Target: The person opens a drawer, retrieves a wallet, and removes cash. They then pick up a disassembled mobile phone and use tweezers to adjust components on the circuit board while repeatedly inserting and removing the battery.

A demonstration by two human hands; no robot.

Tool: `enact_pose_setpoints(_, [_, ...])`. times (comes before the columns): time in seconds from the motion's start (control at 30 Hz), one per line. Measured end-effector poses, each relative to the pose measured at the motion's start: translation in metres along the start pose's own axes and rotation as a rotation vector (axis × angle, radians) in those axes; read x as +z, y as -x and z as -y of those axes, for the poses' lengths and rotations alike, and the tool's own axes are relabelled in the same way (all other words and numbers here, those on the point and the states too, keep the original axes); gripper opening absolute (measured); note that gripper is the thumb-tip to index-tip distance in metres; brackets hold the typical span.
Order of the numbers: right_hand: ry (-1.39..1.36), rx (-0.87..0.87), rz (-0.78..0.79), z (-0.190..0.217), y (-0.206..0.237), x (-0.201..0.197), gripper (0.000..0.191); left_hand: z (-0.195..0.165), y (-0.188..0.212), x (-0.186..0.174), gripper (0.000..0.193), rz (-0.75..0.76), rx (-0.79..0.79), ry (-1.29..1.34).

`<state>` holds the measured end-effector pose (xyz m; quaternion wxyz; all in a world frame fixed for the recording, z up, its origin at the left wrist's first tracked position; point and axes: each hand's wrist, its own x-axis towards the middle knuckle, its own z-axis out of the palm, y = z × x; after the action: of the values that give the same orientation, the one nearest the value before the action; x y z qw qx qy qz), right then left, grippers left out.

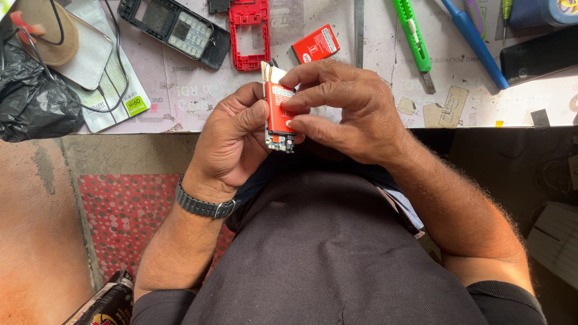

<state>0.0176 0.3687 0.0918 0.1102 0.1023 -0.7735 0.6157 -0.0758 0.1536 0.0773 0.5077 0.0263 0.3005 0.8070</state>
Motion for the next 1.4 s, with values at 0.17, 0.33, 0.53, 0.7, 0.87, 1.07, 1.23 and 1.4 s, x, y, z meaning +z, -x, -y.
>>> enact_pose_setpoints(0.17, [-0.09, 0.029, 0.049, 0.003, -0.001, -0.004, 0.032, 0.0, 0.0, -0.004, 0.038, 0.018, -0.006, 0.045])
enact_pose_setpoints(0.33, [-0.013, 0.016, 0.042, 0.005, 0.0, -0.004, 0.033, 0.003, 0.0, -0.008, 0.037, 0.046, 0.005, 0.076])
enact_pose_setpoints(0.53, [-0.016, 0.047, 0.034, 0.005, 0.001, -0.003, 0.032, 0.003, 0.0, -0.009, 0.035, 0.033, -0.006, 0.094])
enact_pose_setpoints(0.7, [-0.006, 0.07, 0.017, 0.006, 0.0, -0.002, 0.03, 0.003, -0.001, -0.008, 0.034, 0.013, -0.004, 0.084])
enact_pose_setpoints(0.87, [0.024, 0.084, 0.007, 0.007, 0.0, -0.001, 0.03, 0.003, -0.002, -0.008, 0.033, 0.026, 0.01, 0.041])
enact_pose_setpoints(1.07, [0.003, 0.082, 0.009, 0.007, 0.001, -0.001, 0.031, 0.005, -0.002, -0.009, 0.032, 0.014, 0.025, 0.009])
enact_pose_setpoints(1.23, [0.024, 0.077, 0.013, 0.01, 0.002, -0.001, 0.035, 0.005, -0.002, -0.009, 0.029, 0.028, 0.033, -0.004])
enact_pose_setpoints(1.4, [0.095, 0.033, 0.022, 0.014, 0.003, -0.002, 0.044, 0.005, -0.003, -0.007, 0.028, 0.024, 0.036, -0.02])
